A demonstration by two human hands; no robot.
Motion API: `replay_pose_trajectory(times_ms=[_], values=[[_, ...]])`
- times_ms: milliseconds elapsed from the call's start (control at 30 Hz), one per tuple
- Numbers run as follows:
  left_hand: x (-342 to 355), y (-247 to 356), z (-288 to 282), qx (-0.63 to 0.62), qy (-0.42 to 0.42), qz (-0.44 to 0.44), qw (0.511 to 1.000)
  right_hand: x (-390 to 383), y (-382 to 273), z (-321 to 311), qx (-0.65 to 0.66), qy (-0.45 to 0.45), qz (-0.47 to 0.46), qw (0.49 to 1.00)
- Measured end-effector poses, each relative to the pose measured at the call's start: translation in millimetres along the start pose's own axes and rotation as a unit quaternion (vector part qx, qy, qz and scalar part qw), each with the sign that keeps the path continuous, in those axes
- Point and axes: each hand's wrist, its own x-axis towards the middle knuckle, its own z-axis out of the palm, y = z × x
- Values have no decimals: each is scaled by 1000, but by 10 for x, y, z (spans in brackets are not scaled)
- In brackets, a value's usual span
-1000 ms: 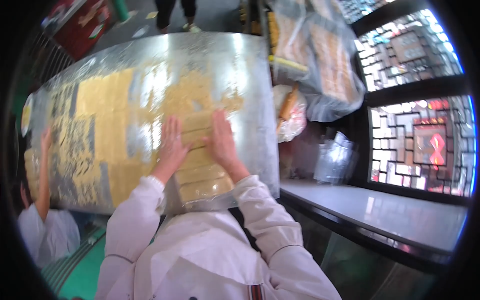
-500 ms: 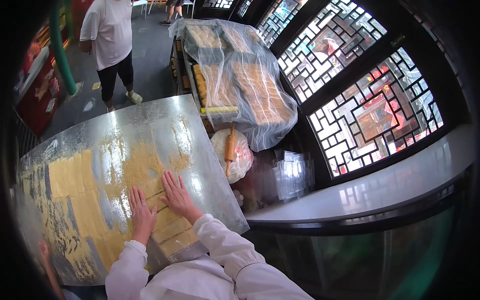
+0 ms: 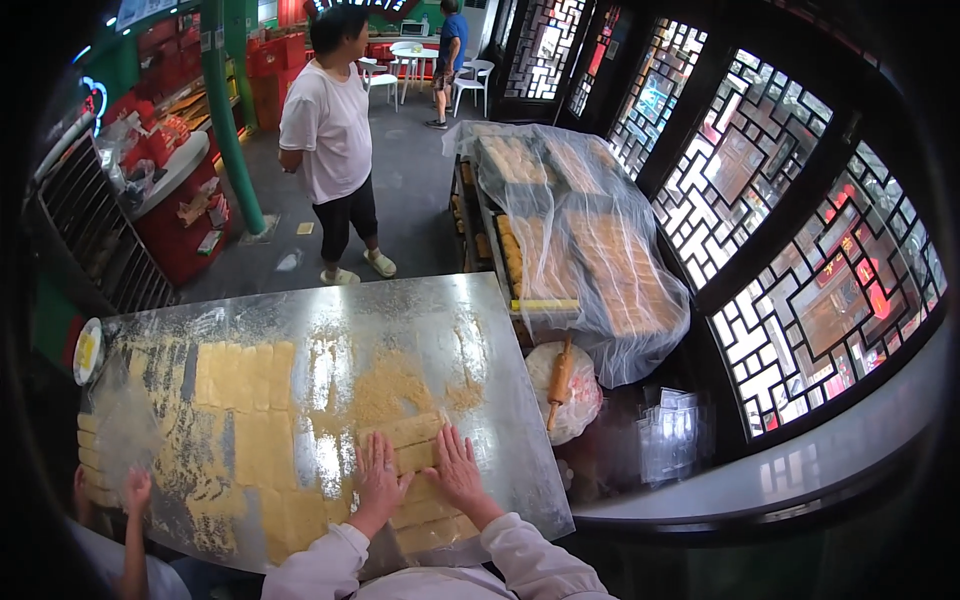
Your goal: The person is preparing rectangular pastry pieces by dipping them in crumbs and arranging them on a tray.
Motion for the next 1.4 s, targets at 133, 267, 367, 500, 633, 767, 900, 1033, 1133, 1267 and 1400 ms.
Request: replay_pose_trajectory(times_ms=[133, 267, 367, 500, 633, 767, 900, 1033, 1133, 1267, 1400], values=[[-224, 123, 78, 7, -42, 44, 998, -151, 16, 13, -44, -20, -2, 999], [-274, 97, 94, 14, -45, 43, 998, -160, 3, 126, -45, -20, 5, 999], [-502, 29, 106, 20, -50, 2, 999, -206, -108, 237, -30, -31, -27, 999], [-181, 191, -52, -34, -31, 27, 999, -87, 42, 36, -11, 12, -4, 1000], [-411, 142, -84, -90, 7, 27, 996, -83, 124, 58, 21, 52, -38, 998], [-1048, 82, -273, -154, 22, 10, 988, -97, -317, -100, 87, 67, -125, 986], [-1652, -159, -282, -224, 65, -23, 972, -153, -1015, 16, 183, -42, -191, 964], [-2044, -491, -476, -250, 52, -92, 962, -110, -1542, 605, 139, -185, -185, 955], [-2213, -763, -512, -243, 71, -120, 960, 5, -1608, 1033, 83, -208, -206, 952], [-2218, -1033, -611, -247, 111, -119, 955, 180, -1708, 1027, 27, -192, -176, 965], [-2429, -1200, -489, -254, 109, -134, 952, 187, -1753, 1318, -8, -224, -137, 965]])
